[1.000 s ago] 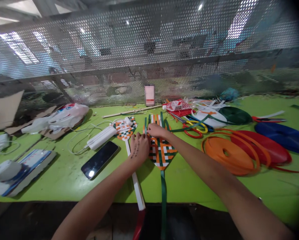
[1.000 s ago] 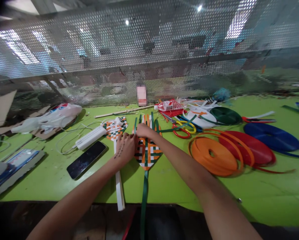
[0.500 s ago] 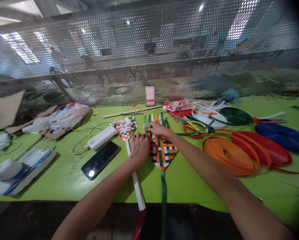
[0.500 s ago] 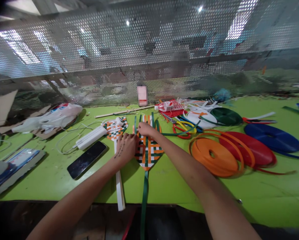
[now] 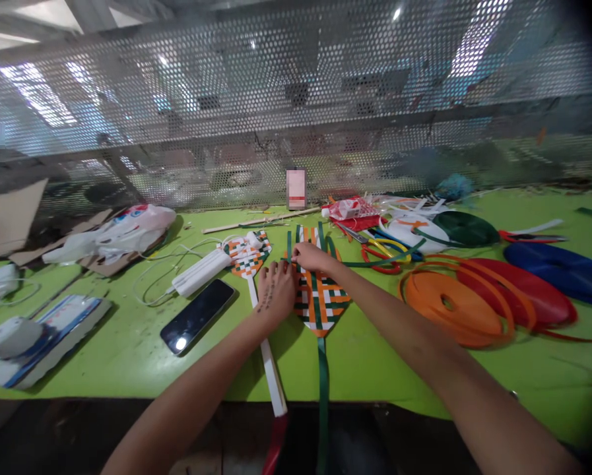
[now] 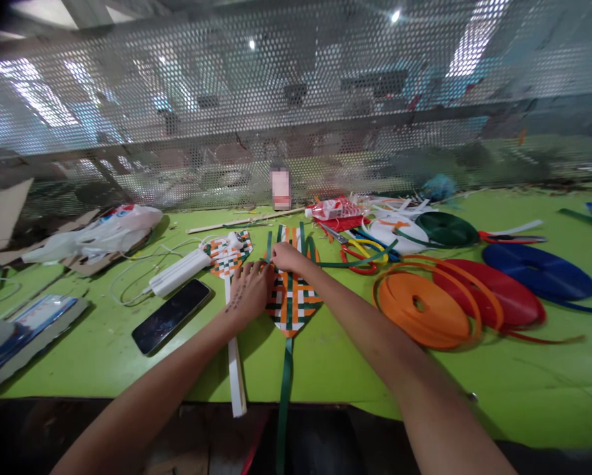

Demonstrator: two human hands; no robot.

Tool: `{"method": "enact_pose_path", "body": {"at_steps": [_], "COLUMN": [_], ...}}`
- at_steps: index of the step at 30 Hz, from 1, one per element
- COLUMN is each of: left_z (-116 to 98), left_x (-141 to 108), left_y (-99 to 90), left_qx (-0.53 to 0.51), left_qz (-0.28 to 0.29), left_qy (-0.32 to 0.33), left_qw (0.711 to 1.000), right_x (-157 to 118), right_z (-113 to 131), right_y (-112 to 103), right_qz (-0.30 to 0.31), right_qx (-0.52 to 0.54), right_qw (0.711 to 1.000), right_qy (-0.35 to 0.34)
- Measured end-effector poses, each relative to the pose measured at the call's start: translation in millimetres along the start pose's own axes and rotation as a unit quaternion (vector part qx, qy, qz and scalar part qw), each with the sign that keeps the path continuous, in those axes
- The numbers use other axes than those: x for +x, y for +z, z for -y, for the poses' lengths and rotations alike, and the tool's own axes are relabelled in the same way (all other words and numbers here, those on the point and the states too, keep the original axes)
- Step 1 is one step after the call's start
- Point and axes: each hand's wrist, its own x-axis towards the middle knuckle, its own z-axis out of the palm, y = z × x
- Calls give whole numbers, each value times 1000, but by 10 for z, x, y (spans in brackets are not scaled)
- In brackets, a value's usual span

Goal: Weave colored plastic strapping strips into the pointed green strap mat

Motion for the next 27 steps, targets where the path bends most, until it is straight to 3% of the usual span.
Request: {"method": "enact_pose_path", "body": {"at_steps": [5,9,12,15,19,22,27], "left_z": [1,21,33,36,91,232,567], "left_x": [4,18,25,31,74,164,353], "left_y": [-11,14,62,105,109,100,161], "left_qx": [6,-12,-33,-51,-91,-137,-192], "left_qz": [9,8,-9,-26,-37,-28,-10], "left_qy": [2,10,7,7,-1,-3,-62], "left_qw": [1000,1000,999,998,995,990,979], "right_x": [11,-26,-161,-428,-855,-1059,-1116], "right_z": [5,-17,-155,-418,-806,-997,-1121], "right_y": [11,-267,-580,-773,-718,-610,-589], "right_qz": [-5,-13,-102,-163,-179,-194,-141], "right_qx": [4,28,70,45,-25,-55,-89], "right_qw": [1000,999,991,985,983,978,986], "right_qy": [-15,-37,-50,-23,44,45,-5]}}
